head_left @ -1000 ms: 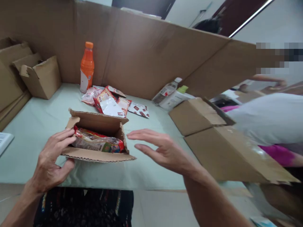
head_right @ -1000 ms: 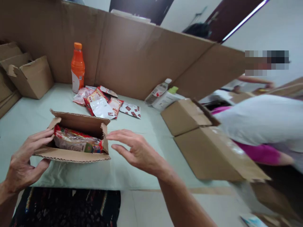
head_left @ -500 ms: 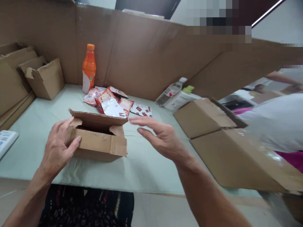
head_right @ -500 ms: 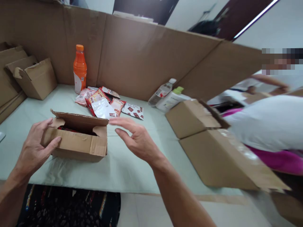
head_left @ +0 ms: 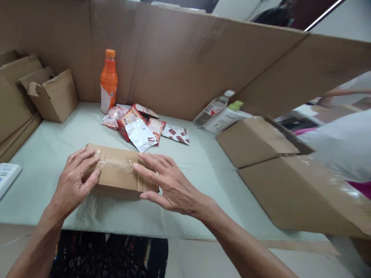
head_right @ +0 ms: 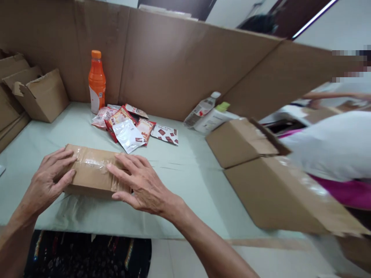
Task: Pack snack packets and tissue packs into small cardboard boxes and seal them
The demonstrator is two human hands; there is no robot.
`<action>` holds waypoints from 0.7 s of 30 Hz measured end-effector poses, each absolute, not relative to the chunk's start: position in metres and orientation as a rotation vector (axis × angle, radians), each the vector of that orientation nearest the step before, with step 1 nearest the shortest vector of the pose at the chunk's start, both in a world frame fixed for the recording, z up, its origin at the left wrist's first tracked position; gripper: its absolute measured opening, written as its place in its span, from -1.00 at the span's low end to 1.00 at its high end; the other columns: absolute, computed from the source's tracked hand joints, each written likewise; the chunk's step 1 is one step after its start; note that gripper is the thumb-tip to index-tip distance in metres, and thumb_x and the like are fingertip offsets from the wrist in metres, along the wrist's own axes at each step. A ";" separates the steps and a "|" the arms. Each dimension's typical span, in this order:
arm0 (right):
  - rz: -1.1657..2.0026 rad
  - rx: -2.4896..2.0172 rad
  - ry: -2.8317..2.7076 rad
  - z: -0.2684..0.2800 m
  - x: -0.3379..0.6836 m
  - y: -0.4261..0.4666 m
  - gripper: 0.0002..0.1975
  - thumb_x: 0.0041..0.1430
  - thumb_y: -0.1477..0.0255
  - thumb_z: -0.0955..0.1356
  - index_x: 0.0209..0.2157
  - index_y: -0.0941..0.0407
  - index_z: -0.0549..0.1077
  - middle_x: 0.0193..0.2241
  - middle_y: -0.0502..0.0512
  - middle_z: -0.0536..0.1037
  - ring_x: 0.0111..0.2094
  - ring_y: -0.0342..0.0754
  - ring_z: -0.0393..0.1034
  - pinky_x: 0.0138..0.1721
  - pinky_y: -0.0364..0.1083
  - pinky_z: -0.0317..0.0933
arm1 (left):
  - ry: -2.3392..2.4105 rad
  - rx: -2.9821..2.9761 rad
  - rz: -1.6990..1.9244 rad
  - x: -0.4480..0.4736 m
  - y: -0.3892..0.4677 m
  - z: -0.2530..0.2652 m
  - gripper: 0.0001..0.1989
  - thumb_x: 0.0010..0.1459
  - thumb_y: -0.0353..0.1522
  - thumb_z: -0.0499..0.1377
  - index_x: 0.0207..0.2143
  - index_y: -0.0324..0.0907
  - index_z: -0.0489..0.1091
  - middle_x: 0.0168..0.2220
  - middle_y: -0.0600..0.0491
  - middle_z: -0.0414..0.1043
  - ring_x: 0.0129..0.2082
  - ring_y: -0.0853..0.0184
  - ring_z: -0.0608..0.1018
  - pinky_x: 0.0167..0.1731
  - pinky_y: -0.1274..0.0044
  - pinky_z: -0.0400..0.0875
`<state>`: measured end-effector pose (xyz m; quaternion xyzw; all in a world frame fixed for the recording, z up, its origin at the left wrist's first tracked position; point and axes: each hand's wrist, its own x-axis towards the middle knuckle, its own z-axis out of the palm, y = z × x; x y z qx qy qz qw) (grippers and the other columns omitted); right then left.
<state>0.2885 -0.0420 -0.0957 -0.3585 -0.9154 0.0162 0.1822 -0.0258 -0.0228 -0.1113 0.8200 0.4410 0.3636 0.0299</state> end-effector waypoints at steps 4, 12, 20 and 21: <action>0.040 -0.925 -2.711 -0.093 0.287 -0.021 -0.24 0.31 -0.18 0.28 0.39 -0.10 0.31 0.47 0.25 0.16 0.48 0.32 -0.07 0.37 0.37 -0.06 | 1.347 2.561 1.109 -0.026 -0.020 -0.111 -0.70 0.45 -0.26 0.10 0.04 -0.23 0.51 0.13 -0.18 0.52 0.25 -0.01 0.45 0.22 0.08 0.45; 0.110 -0.938 -2.783 -0.094 0.268 -0.014 -0.26 0.30 -0.09 0.35 0.39 -0.07 0.31 0.47 0.30 0.15 0.42 0.30 0.02 0.21 0.29 0.11 | 1.323 2.573 1.168 -0.033 -0.017 -0.113 -0.75 0.42 -0.30 0.11 0.05 -0.11 0.50 0.13 -0.11 0.52 0.24 -0.05 0.47 0.20 0.02 0.44; 0.142 -1.190 -2.679 -0.079 0.303 -0.078 -0.32 0.23 0.12 0.42 0.35 -0.05 0.37 0.45 0.25 0.21 0.41 0.26 0.07 0.18 0.25 0.20 | 1.147 2.614 1.049 -0.012 -0.021 -0.109 -0.56 0.43 -0.13 0.07 0.31 0.11 0.29 0.22 -0.02 0.44 0.20 -0.06 0.51 0.13 0.03 0.50; 0.150 -1.263 -2.633 -0.081 0.318 -0.092 -0.31 0.23 0.12 0.42 0.36 -0.04 0.36 0.45 0.26 0.22 0.42 0.27 0.08 0.20 0.27 0.19 | 1.141 2.599 1.035 -0.008 -0.021 -0.110 -0.51 0.43 -0.11 0.07 0.36 0.10 0.23 0.26 -0.04 0.41 0.20 -0.04 0.51 0.13 0.06 0.51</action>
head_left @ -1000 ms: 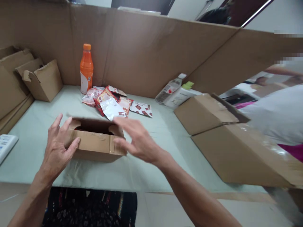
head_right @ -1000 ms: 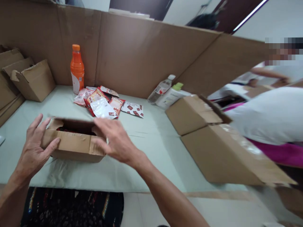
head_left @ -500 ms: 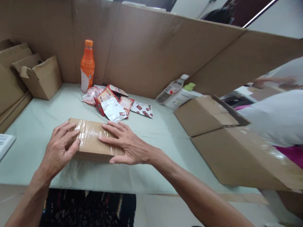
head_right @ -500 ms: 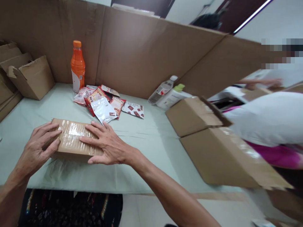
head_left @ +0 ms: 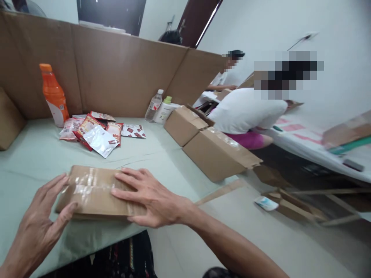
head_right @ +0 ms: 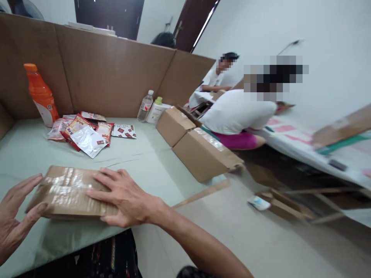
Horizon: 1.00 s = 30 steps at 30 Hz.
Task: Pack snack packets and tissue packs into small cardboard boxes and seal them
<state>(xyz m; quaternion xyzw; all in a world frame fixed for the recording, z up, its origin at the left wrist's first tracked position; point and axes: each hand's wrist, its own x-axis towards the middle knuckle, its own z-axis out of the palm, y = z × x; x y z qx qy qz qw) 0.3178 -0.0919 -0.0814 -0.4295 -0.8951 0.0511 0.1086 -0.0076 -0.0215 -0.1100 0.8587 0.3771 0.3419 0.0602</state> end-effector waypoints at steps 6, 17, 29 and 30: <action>0.019 -1.955 -2.115 -0.106 0.437 -0.137 -0.39 0.32 0.17 0.35 0.36 -0.11 0.35 0.40 0.22 0.31 0.38 0.29 0.20 0.20 0.36 0.22 | 1.108 2.607 0.944 0.024 0.004 -0.151 -0.54 0.44 -0.07 0.05 0.23 -0.07 0.39 0.19 -0.13 0.48 0.16 -0.02 0.54 0.07 0.15 0.56; -0.090 -2.573 -1.385 -0.107 0.554 0.023 -0.38 0.32 0.18 0.30 0.35 0.07 0.35 0.33 0.38 0.36 0.30 0.41 0.21 0.21 0.44 0.14 | 1.128 2.739 0.999 0.031 0.037 -0.230 -0.70 0.44 -0.21 0.04 -0.03 -0.13 0.51 0.05 -0.17 0.57 -0.01 0.02 0.64 -0.05 0.20 0.59; -0.077 -2.600 -1.401 -0.106 0.599 0.054 -0.33 0.37 0.22 0.34 0.39 0.22 0.22 0.29 0.48 0.40 0.27 0.32 0.28 0.20 0.25 0.18 | 1.206 2.718 0.971 0.028 0.040 -0.229 -0.73 0.39 -0.22 0.07 -0.13 -0.07 0.56 -0.03 -0.10 0.63 -0.08 0.05 0.64 -0.13 0.24 0.50; -0.100 -2.594 -1.400 -0.105 0.597 0.051 -0.32 0.38 0.20 0.33 0.39 0.26 0.21 0.28 0.50 0.40 0.28 0.33 0.29 0.20 0.23 0.17 | 1.198 2.722 0.966 0.029 0.038 -0.228 -0.73 0.39 -0.23 0.07 -0.13 -0.08 0.56 -0.04 -0.11 0.63 -0.08 0.04 0.64 -0.13 0.23 0.50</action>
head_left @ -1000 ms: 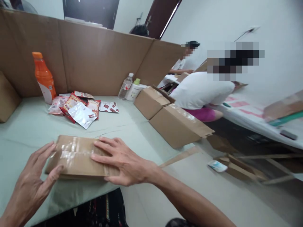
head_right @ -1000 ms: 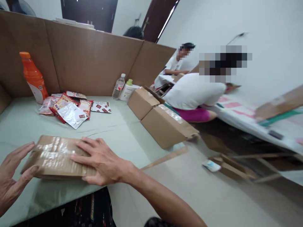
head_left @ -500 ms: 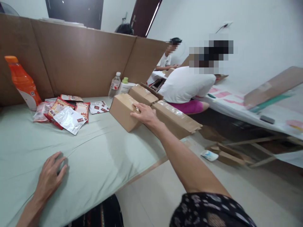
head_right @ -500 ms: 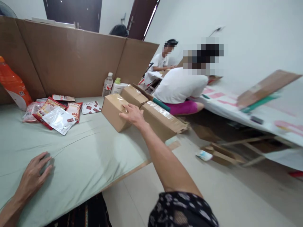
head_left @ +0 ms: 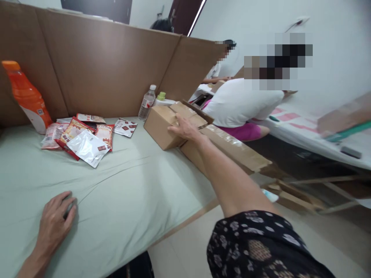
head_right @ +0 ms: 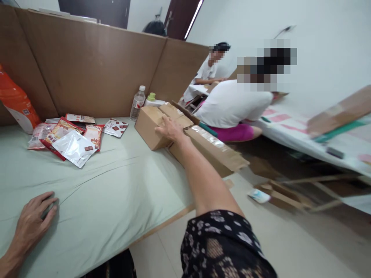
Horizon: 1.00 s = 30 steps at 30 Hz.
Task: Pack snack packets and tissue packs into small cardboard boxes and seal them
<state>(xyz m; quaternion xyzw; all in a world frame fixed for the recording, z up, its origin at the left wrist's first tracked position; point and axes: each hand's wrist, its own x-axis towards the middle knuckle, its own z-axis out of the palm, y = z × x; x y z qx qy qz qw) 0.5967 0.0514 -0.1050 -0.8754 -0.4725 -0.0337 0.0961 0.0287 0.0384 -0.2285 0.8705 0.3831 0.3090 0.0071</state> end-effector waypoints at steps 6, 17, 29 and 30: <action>-0.511 -2.399 -1.365 -0.126 0.547 0.038 -0.27 0.39 0.12 0.22 0.36 0.38 0.22 0.43 0.64 0.11 0.44 0.47 -0.03 0.31 0.36 -0.04 | 1.292 2.613 0.806 0.043 0.021 -0.222 -0.75 0.31 -0.36 0.08 -0.13 -0.11 0.56 0.04 -0.17 0.58 0.04 -0.02 0.57 0.01 0.13 0.47; 0.006 -1.703 -2.164 -0.272 0.264 0.046 -0.48 0.38 0.21 0.24 0.25 0.14 0.42 0.24 0.41 0.48 0.27 0.32 0.33 0.18 0.31 0.26 | 1.470 2.480 0.685 0.042 -0.012 -0.200 -0.72 0.14 -0.40 0.31 -0.06 -0.13 0.59 0.13 -0.16 0.54 0.14 0.07 0.56 0.14 0.25 0.51; -0.209 -1.561 -2.241 -0.274 0.236 0.038 -0.57 0.45 0.34 0.18 0.20 0.14 0.46 0.17 0.39 0.54 0.15 0.28 0.43 0.11 0.29 0.33 | 2.022 2.150 1.292 -0.118 0.179 -0.076 -0.35 0.20 -0.40 0.26 0.32 -0.26 0.23 0.46 -0.31 0.03 0.48 -0.22 0.08 0.40 -0.09 0.04; -0.202 -1.568 -2.237 -0.272 0.234 0.038 -0.57 0.45 0.34 0.18 0.20 0.15 0.46 0.18 0.39 0.53 0.16 0.28 0.43 0.12 0.29 0.32 | 2.109 2.116 1.285 -0.127 0.200 -0.065 -0.34 0.21 -0.40 0.27 0.34 -0.26 0.21 0.47 -0.28 0.02 0.49 -0.22 0.05 0.41 -0.05 0.02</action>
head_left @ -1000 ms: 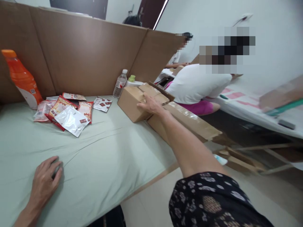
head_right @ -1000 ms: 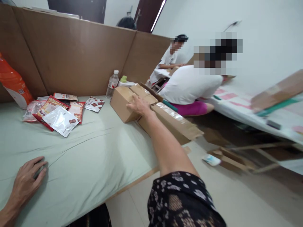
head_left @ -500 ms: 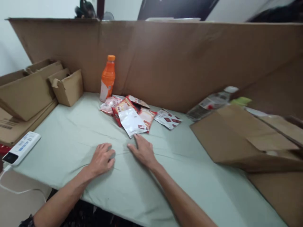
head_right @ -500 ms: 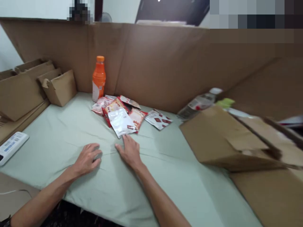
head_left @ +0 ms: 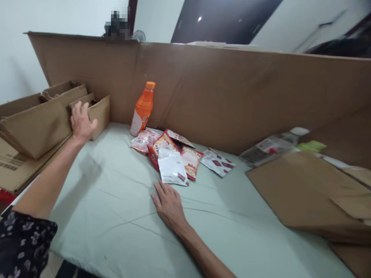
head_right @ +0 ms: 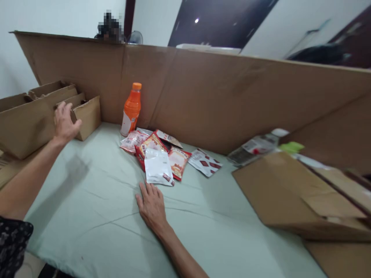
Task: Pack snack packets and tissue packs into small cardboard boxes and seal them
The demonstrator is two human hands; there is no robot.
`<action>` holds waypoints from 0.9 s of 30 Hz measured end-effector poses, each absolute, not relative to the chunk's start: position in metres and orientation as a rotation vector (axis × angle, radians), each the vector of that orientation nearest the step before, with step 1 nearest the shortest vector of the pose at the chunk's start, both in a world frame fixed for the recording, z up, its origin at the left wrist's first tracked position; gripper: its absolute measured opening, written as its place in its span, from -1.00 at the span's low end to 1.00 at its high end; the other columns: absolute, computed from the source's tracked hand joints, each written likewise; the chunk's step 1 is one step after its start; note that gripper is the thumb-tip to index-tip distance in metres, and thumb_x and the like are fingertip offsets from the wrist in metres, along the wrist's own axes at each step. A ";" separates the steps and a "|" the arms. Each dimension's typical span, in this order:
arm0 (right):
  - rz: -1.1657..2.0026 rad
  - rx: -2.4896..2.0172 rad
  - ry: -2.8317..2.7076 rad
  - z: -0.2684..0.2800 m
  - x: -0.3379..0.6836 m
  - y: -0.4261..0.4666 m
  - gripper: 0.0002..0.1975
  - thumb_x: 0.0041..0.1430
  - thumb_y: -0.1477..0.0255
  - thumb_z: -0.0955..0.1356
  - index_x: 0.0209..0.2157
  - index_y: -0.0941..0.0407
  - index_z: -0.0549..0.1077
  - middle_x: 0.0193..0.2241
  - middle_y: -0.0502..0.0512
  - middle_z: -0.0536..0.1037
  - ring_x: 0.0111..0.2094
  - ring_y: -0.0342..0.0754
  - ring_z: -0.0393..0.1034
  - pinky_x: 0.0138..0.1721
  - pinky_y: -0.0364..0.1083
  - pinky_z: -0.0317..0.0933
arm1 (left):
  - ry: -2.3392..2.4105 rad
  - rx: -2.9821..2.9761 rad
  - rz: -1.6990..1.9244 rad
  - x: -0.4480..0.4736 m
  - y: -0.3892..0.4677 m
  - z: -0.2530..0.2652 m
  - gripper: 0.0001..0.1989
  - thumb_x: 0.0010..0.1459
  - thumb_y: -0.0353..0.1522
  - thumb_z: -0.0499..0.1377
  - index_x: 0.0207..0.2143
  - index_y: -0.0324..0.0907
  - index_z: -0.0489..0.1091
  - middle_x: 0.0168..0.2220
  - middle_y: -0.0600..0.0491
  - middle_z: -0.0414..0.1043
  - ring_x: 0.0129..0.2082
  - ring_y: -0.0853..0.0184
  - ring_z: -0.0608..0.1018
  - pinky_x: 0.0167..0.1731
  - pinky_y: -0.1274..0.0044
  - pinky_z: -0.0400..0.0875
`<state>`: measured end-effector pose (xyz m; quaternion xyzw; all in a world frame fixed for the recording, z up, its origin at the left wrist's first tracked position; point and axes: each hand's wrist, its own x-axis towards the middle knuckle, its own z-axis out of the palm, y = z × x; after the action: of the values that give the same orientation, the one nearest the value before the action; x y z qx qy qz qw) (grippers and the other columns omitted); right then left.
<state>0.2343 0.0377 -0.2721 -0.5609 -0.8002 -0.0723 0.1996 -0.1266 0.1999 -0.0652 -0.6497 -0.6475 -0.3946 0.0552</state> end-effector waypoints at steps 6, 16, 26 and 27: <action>-0.096 -1.635 -2.190 -0.265 0.230 0.041 -0.58 0.42 0.34 0.24 0.22 0.10 0.46 0.22 0.30 0.51 0.21 0.20 0.37 0.21 0.22 0.25 | -2.000 -2.137 -1.011 -0.148 0.247 -0.041 -0.58 0.49 -0.15 0.07 0.13 -0.30 0.44 0.17 -0.05 0.43 0.16 0.02 0.52 0.19 0.16 0.44; 0.345 -1.559 -1.532 -0.281 0.241 0.058 -0.20 0.25 0.21 0.34 0.45 0.15 0.14 0.44 0.40 0.12 0.44 0.29 0.04 0.25 0.26 0.27 | -1.500 -2.651 -1.030 -0.162 0.067 -0.054 -0.76 0.25 -0.21 0.19 -0.21 -0.16 0.57 -0.26 0.08 0.62 -0.26 0.28 0.62 -0.21 0.49 0.54; 0.524 -1.380 -1.022 -0.290 0.255 0.074 -0.16 0.20 0.04 0.33 0.39 0.20 0.19 0.33 0.46 0.27 0.21 0.22 0.38 0.19 0.20 0.34 | -1.074 -3.149 -0.795 -0.090 -0.024 -0.042 -0.78 0.36 -0.35 0.12 -0.24 -0.03 0.58 -0.18 0.01 0.66 0.03 0.17 0.63 0.12 0.29 0.51; 0.521 -1.370 -0.996 -0.291 0.255 0.077 -0.15 0.18 0.04 0.34 0.38 0.20 0.19 0.34 0.46 0.26 0.21 0.22 0.39 0.19 0.21 0.33 | -1.088 -3.104 -0.811 -0.089 -0.024 -0.045 -0.78 0.36 -0.34 0.11 -0.23 -0.04 0.58 -0.16 0.00 0.65 0.03 0.16 0.63 0.12 0.27 0.51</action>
<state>0.2548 0.0766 -0.2908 -0.5989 -0.4355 0.2279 0.6323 -0.0890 -0.0235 -0.0448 -0.9094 -0.3187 -0.2375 -0.1227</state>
